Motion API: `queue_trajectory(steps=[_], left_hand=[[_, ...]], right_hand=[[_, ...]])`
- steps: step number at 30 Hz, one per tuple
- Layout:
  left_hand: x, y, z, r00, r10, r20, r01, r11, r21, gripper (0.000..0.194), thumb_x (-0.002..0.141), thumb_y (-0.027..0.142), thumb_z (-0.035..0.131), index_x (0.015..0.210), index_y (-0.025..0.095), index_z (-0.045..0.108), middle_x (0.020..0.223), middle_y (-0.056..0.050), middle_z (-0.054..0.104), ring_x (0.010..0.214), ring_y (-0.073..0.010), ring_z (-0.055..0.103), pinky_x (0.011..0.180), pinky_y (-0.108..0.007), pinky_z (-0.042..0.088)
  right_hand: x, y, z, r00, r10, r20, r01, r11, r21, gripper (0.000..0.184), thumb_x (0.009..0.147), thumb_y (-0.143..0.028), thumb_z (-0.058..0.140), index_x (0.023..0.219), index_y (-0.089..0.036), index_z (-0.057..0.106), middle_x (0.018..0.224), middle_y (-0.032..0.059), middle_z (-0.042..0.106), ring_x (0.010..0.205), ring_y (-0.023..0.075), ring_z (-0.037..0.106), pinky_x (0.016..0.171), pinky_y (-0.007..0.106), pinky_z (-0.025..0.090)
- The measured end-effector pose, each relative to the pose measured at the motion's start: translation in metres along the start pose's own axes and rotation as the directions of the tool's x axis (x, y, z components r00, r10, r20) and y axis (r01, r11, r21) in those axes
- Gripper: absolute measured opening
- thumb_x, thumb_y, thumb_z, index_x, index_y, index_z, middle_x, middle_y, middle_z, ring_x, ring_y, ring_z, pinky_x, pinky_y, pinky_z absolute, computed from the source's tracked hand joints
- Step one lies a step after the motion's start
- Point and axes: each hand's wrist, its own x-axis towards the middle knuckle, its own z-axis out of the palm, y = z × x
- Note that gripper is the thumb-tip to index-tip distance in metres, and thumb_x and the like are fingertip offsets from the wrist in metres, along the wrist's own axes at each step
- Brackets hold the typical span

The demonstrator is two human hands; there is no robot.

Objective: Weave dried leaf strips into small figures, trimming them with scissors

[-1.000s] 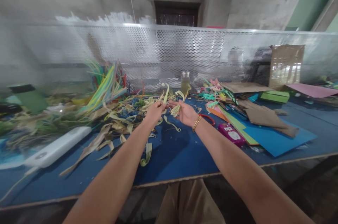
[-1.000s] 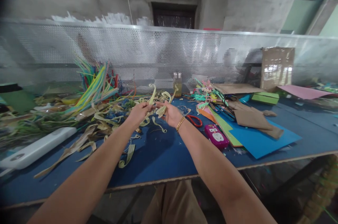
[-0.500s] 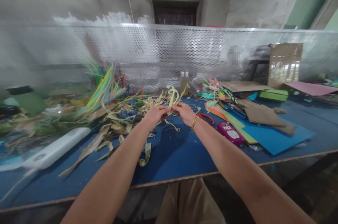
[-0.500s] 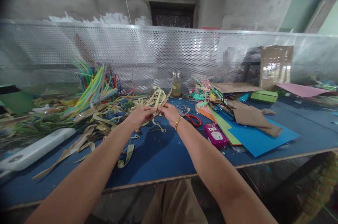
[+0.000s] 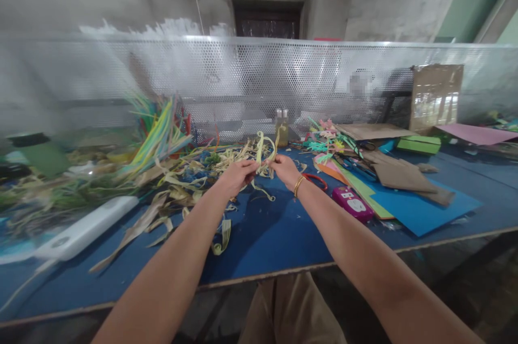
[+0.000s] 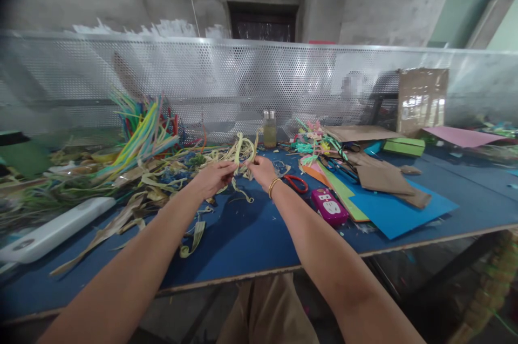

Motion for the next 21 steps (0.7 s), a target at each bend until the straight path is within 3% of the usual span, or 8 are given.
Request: queue_trajectory(steps=[7,13,21], left_hand=[[0.003,0.000,-0.002,0.989,0.093,-0.110,-0.091,0.996,0.023,0.028,0.056,0.035,0.078,0.068,0.017,0.060,0.056,0.004,0.052,0.048,-0.0063,0.046,0.049,-0.020,0.035],[0.002,-0.003,-0.002,0.997,0.077,0.026,-0.080,0.991,0.111,0.025,0.058,0.033,0.076,0.068,0.016,0.061,0.056,0.002,0.053,0.047,-0.0066,0.045,0.047,-0.021,0.033],[-0.001,-0.001,0.004,0.992,0.123,-0.003,-0.121,0.979,0.163,0.027,0.054,0.027,0.079,0.066,0.016,0.057,0.047,0.005,0.049,0.041,-0.0056,0.041,0.043,-0.020,0.028]], right_hand=[[0.001,0.003,-0.001,0.997,-0.063,0.039,0.066,0.993,-0.095,0.019,0.072,-0.033,0.060,0.074,-0.015,0.066,0.067,0.0006,0.063,0.059,0.0102,0.052,0.060,0.022,0.041],[-0.001,0.003,0.002,0.992,-0.083,0.091,0.081,0.996,0.022,0.013,0.069,-0.027,0.061,0.073,-0.015,0.063,0.069,0.0006,0.064,0.063,0.0117,0.056,0.059,0.022,0.042],[-0.011,-0.015,0.000,0.995,0.039,0.088,-0.052,0.987,0.152,0.020,0.061,-0.027,0.069,0.070,-0.015,0.056,0.061,-0.0022,0.060,0.054,0.0092,0.052,0.053,0.021,0.041]])
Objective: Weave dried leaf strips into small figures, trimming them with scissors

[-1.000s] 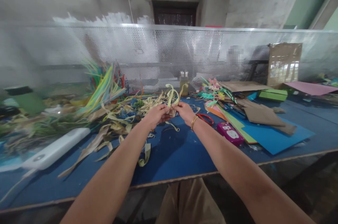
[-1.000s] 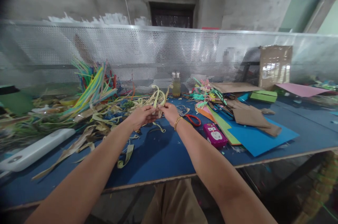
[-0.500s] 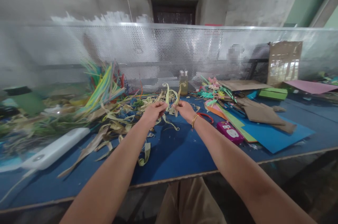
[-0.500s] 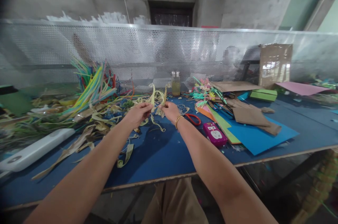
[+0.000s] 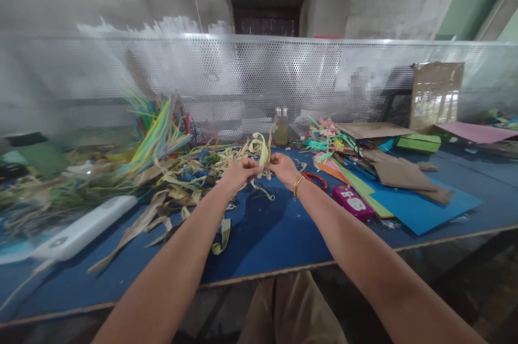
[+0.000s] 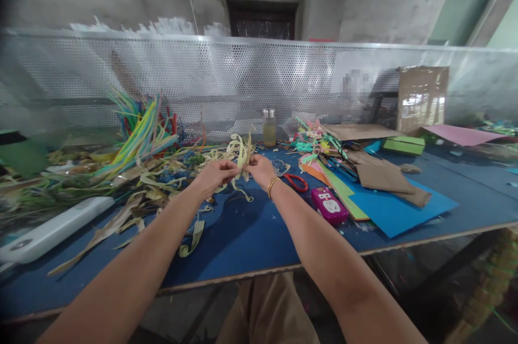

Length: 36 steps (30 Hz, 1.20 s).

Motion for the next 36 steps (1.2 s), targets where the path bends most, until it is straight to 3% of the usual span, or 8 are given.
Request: queue_trajectory(steps=[5,9,12,17,22,28,36], left_hand=[[0.004,-0.001,-0.005,0.998,-0.064,-0.008,0.063,0.993,-0.100,0.032,0.051,0.022,0.081,0.075,0.016,0.060,0.053,0.005,0.054,0.043,-0.0055,0.045,0.044,-0.019,0.034],[0.004,0.003,-0.009,0.988,-0.131,-0.078,0.104,0.953,-0.286,0.030,0.052,0.019,0.080,0.073,0.017,0.058,0.056,0.005,0.054,0.047,-0.0060,0.050,0.049,-0.019,0.041],[0.001,0.007,-0.008,0.984,-0.176,-0.028,0.152,0.909,-0.388,0.030,0.052,0.017,0.080,0.070,0.018,0.056,0.056,0.006,0.055,0.049,-0.0065,0.053,0.051,-0.020,0.043],[-0.004,0.006,0.002,0.976,-0.200,0.083,0.216,0.905,-0.367,0.030,0.048,0.013,0.082,0.065,0.015,0.058,0.059,0.004,0.057,0.054,-0.0069,0.055,0.057,-0.021,0.046],[-0.006,0.005,0.008,0.979,-0.202,0.032,0.201,0.921,-0.333,0.031,0.046,0.019,0.084,0.066,0.015,0.060,0.063,0.001,0.060,0.061,-0.0095,0.057,0.066,-0.025,0.048],[-0.005,0.004,0.009,0.984,-0.181,0.007,0.172,0.927,-0.333,0.034,0.043,0.021,0.085,0.066,0.015,0.060,0.061,0.002,0.060,0.059,-0.0088,0.057,0.063,-0.023,0.047],[-0.001,-0.001,0.004,0.984,-0.178,-0.029,0.157,0.924,-0.349,0.037,0.043,0.016,0.084,0.070,0.016,0.059,0.059,0.003,0.059,0.055,-0.0078,0.055,0.058,-0.022,0.046]], right_hand=[[0.000,0.000,0.000,0.999,0.035,0.005,-0.035,0.998,0.051,0.024,0.061,-0.035,0.071,0.067,-0.016,0.057,0.054,-0.0039,0.054,0.047,0.0078,0.046,0.047,0.020,0.038],[0.002,0.001,0.000,0.994,0.104,0.016,-0.105,0.977,0.188,0.026,0.066,-0.039,0.067,0.075,-0.015,0.064,0.062,-0.0015,0.058,0.055,0.0086,0.049,0.050,0.020,0.039],[0.003,0.000,-0.002,0.991,0.126,-0.039,-0.116,0.971,0.210,0.030,0.059,-0.038,0.073,0.075,-0.013,0.066,0.061,-0.0025,0.057,0.054,0.0070,0.046,0.049,0.019,0.036],[0.001,-0.003,-0.001,0.986,0.121,-0.114,-0.090,0.966,0.243,0.038,0.051,-0.040,0.077,0.075,-0.012,0.066,0.055,-0.0035,0.055,0.048,0.0059,0.041,0.046,0.020,0.032],[-0.005,-0.002,0.009,0.990,0.084,-0.113,-0.059,0.976,0.208,0.034,0.056,-0.041,0.074,0.076,-0.013,0.068,0.060,0.0004,0.062,0.052,0.0082,0.048,0.050,0.021,0.038],[-0.006,0.002,0.013,0.991,0.119,-0.059,-0.097,0.951,0.292,0.035,0.060,-0.041,0.072,0.082,-0.014,0.067,0.059,-0.0006,0.061,0.052,0.0098,0.051,0.053,0.023,0.043],[-0.005,-0.005,0.010,0.993,0.120,0.020,-0.120,0.932,0.343,0.026,0.057,-0.024,0.074,0.077,-0.015,0.060,0.068,-0.0008,0.062,0.057,0.0089,0.054,0.059,0.024,0.048]])
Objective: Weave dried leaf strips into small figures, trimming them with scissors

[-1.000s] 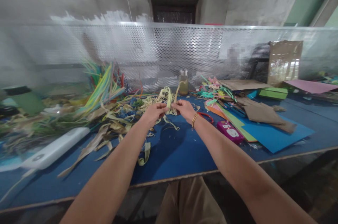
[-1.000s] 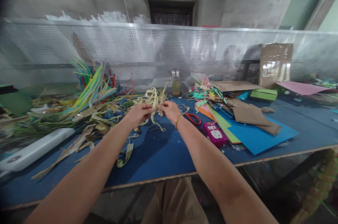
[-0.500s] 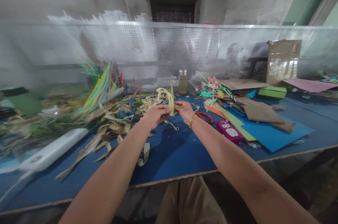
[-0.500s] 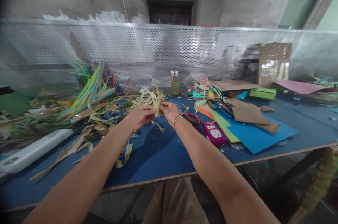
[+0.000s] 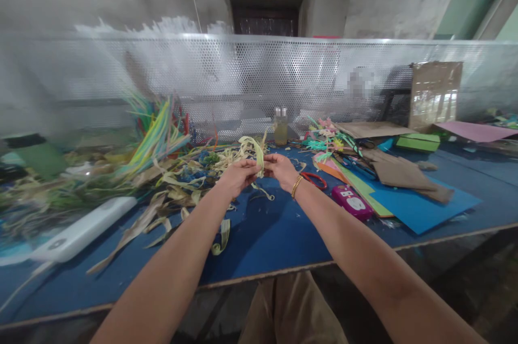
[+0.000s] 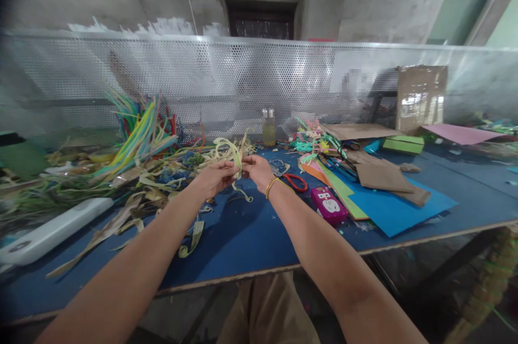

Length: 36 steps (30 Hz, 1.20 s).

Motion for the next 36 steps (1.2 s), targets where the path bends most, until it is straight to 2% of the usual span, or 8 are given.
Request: queue_trajectory(steps=[9,17,21,24,26,30,34,36], left_hand=[[0.003,-0.003,-0.004,1.000,-0.001,-0.003,0.001,0.996,0.089,0.038,0.041,0.018,0.084,0.071,0.015,0.059,0.057,0.006,0.056,0.050,-0.0061,0.052,0.055,-0.021,0.044],[0.004,-0.005,-0.005,1.000,0.000,0.026,-0.004,0.988,0.156,0.034,0.048,0.023,0.080,0.072,0.018,0.056,0.050,0.005,0.052,0.043,-0.0070,0.047,0.041,-0.018,0.027],[0.004,-0.004,-0.006,0.996,0.059,0.064,-0.073,0.968,0.240,0.028,0.049,0.024,0.079,0.064,0.016,0.057,0.047,0.005,0.049,0.040,-0.0056,0.040,0.041,-0.019,0.023],[0.003,-0.001,-0.006,0.994,0.045,0.098,-0.076,0.939,0.336,0.024,0.051,0.026,0.078,0.060,0.016,0.058,0.048,0.004,0.049,0.039,-0.0051,0.036,0.041,-0.021,0.021],[0.001,0.001,-0.007,0.995,0.006,0.103,-0.045,0.921,0.387,0.024,0.052,0.028,0.078,0.061,0.016,0.059,0.049,0.004,0.049,0.040,-0.0057,0.037,0.042,-0.022,0.022],[-0.005,0.007,-0.003,0.996,-0.003,0.087,-0.030,0.928,0.370,0.029,0.055,0.035,0.077,0.069,0.016,0.061,0.060,0.001,0.056,0.052,-0.0088,0.047,0.049,-0.022,0.032],[-0.008,0.005,0.004,0.991,0.130,0.029,-0.133,0.942,0.308,0.031,0.058,0.039,0.076,0.071,0.017,0.059,0.070,-0.001,0.060,0.065,-0.0135,0.054,0.057,-0.023,0.038],[-0.006,0.001,0.005,0.984,0.167,0.065,-0.178,0.942,0.284,0.027,0.061,0.037,0.074,0.070,0.018,0.059,0.067,-0.001,0.060,0.064,-0.0140,0.054,0.057,-0.024,0.038]], right_hand=[[-0.006,-0.003,0.006,0.997,-0.071,-0.013,0.068,0.983,-0.170,0.011,0.066,-0.018,0.061,0.076,-0.018,0.057,0.065,-0.0028,0.057,0.055,0.0087,0.051,0.051,0.021,0.044],[-0.006,-0.003,0.006,0.999,-0.018,0.038,0.020,0.998,-0.064,0.021,0.066,-0.028,0.066,0.081,-0.017,0.058,0.065,-0.0023,0.057,0.055,0.0085,0.051,0.054,0.022,0.045],[-0.005,0.001,0.003,0.987,-0.147,0.069,0.161,0.941,-0.298,0.027,0.060,-0.039,0.071,0.069,-0.015,0.060,0.059,-0.0037,0.053,0.053,0.0073,0.045,0.051,0.020,0.037],[-0.005,0.005,0.003,0.978,-0.210,-0.001,0.193,0.901,-0.388,0.031,0.062,-0.044,0.068,0.057,-0.015,0.057,0.049,-0.0051,0.046,0.050,0.0075,0.041,0.050,0.021,0.033],[-0.006,0.005,0.003,0.988,-0.151,-0.039,0.130,0.933,-0.336,0.031,0.059,-0.044,0.069,0.057,-0.015,0.057,0.048,-0.0055,0.045,0.049,0.0078,0.041,0.049,0.021,0.034],[-0.006,0.002,0.003,1.000,-0.020,0.000,0.019,0.988,-0.155,0.029,0.054,-0.040,0.073,0.062,-0.016,0.058,0.052,-0.0045,0.051,0.049,0.0089,0.048,0.050,0.022,0.040],[-0.006,-0.003,0.001,0.999,0.002,-0.050,-0.013,0.974,-0.225,0.025,0.053,-0.034,0.075,0.057,-0.016,0.057,0.047,-0.0050,0.051,0.043,0.0074,0.044,0.045,0.021,0.039],[-0.008,-0.003,0.003,0.999,0.053,-0.007,-0.053,0.961,-0.273,0.021,0.054,-0.031,0.074,0.057,-0.016,0.059,0.047,-0.0047,0.052,0.041,0.0071,0.044,0.044,0.021,0.039]])
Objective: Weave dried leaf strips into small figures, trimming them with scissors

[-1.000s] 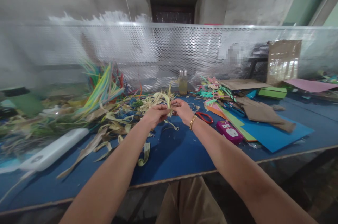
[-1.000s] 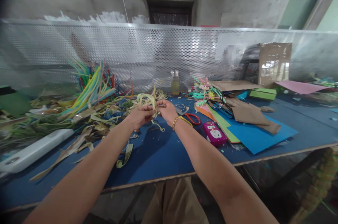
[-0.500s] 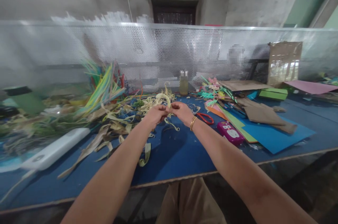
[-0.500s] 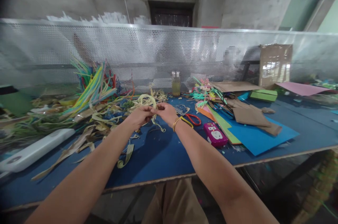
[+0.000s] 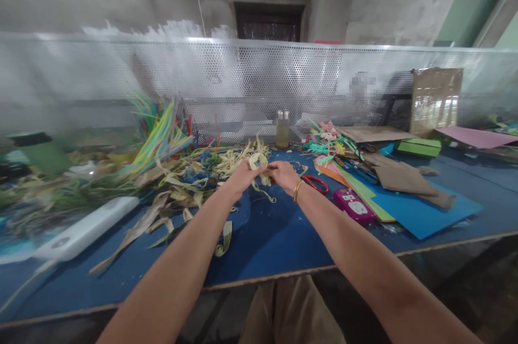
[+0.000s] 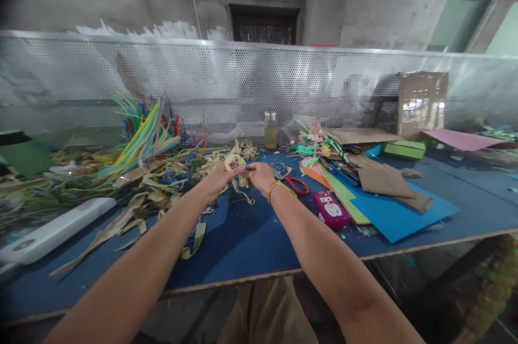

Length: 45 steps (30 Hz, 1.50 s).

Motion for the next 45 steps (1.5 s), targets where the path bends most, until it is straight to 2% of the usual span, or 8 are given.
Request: queue_trajectory(steps=[6,19,26,30,34,38,41,45], left_hand=[[0.006,0.003,-0.006,0.998,-0.055,0.019,0.058,0.941,-0.333,0.014,0.080,0.029,0.055,0.072,0.017,0.054,0.066,-0.003,0.060,0.058,-0.0143,0.056,0.056,-0.026,0.044],[0.005,0.028,-0.039,0.995,-0.031,0.096,0.100,0.370,-0.924,0.025,0.091,0.013,0.033,0.068,0.017,0.042,0.050,0.006,0.029,0.039,-0.0053,0.033,0.044,-0.016,0.038],[0.010,0.029,-0.072,0.997,-0.029,-0.076,-0.058,0.404,-0.913,0.030,0.093,0.019,0.029,0.064,0.018,0.038,0.047,0.007,0.021,0.035,-0.0064,0.020,0.033,-0.018,0.014],[0.006,0.034,-0.099,0.933,-0.019,-0.360,-0.295,0.533,-0.793,0.035,0.094,0.018,0.025,0.060,0.019,0.032,0.045,0.006,0.016,0.037,-0.0073,0.013,0.036,-0.020,0.012],[0.005,0.039,-0.111,0.845,0.008,-0.535,-0.387,0.699,-0.601,0.034,0.094,0.021,0.026,0.061,0.020,0.034,0.046,0.006,0.014,0.039,-0.0086,0.012,0.040,-0.022,0.014],[0.011,0.040,-0.094,0.797,0.087,-0.597,-0.366,0.856,-0.364,0.009,0.077,0.021,0.058,0.071,0.019,0.052,0.051,0.006,0.039,0.045,-0.0075,0.033,0.047,-0.021,0.025],[0.014,0.041,-0.079,0.906,0.284,-0.315,-0.225,0.951,0.211,0.019,0.061,0.026,0.071,0.078,0.021,0.067,0.069,0.000,0.062,0.064,-0.0139,0.053,0.061,-0.026,0.038],[0.011,0.034,-0.060,0.956,0.111,0.271,-0.290,0.465,0.836,0.018,0.063,0.028,0.064,0.078,0.026,0.074,0.080,-0.002,0.070,0.076,-0.0201,0.061,0.071,-0.029,0.040]], right_hand=[[-0.004,-0.002,0.004,0.973,0.098,0.211,-0.099,0.995,-0.005,0.013,0.059,-0.025,0.073,0.060,-0.016,0.064,0.054,-0.0014,0.063,0.049,0.0110,0.055,0.051,0.023,0.045],[-0.011,-0.017,0.000,0.869,0.203,0.452,-0.189,0.979,-0.076,0.012,0.064,-0.024,0.075,0.065,-0.014,0.069,0.061,0.0021,0.066,0.058,0.0124,0.061,0.067,0.027,0.051],[-0.009,-0.012,0.000,0.833,0.221,0.508,-0.188,0.975,-0.115,0.008,0.062,-0.019,0.075,0.066,-0.014,0.070,0.061,0.0024,0.068,0.060,0.0154,0.064,0.066,0.029,0.053],[-0.007,-0.016,-0.020,0.842,0.218,0.493,-0.168,0.975,-0.145,0.009,0.061,-0.019,0.075,0.065,-0.013,0.070,0.060,0.0029,0.068,0.058,0.0148,0.063,0.061,0.026,0.052],[0.005,-0.017,-0.043,0.961,0.154,0.230,-0.178,0.980,0.086,0.007,0.069,-0.019,0.069,0.074,-0.013,0.068,0.067,0.0041,0.068,0.063,0.0137,0.064,0.059,0.024,0.052],[0.016,-0.012,-0.050,0.989,0.146,0.005,-0.138,0.923,0.360,0.006,0.078,-0.018,0.061,0.082,-0.016,0.063,0.071,0.0035,0.067,0.066,0.0123,0.064,0.059,0.023,0.053],[0.017,-0.011,-0.050,0.987,0.159,-0.031,-0.131,0.894,0.428,0.006,0.080,-0.018,0.058,0.085,-0.017,0.061,0.070,0.0016,0.066,0.065,0.0113,0.063,0.059,0.022,0.052],[0.016,-0.012,-0.048,0.988,0.149,-0.035,-0.116,0.878,0.464,0.006,0.081,-0.018,0.057,0.085,-0.017,0.061,0.072,0.0010,0.066,0.065,0.0107,0.063,0.057,0.022,0.052]])
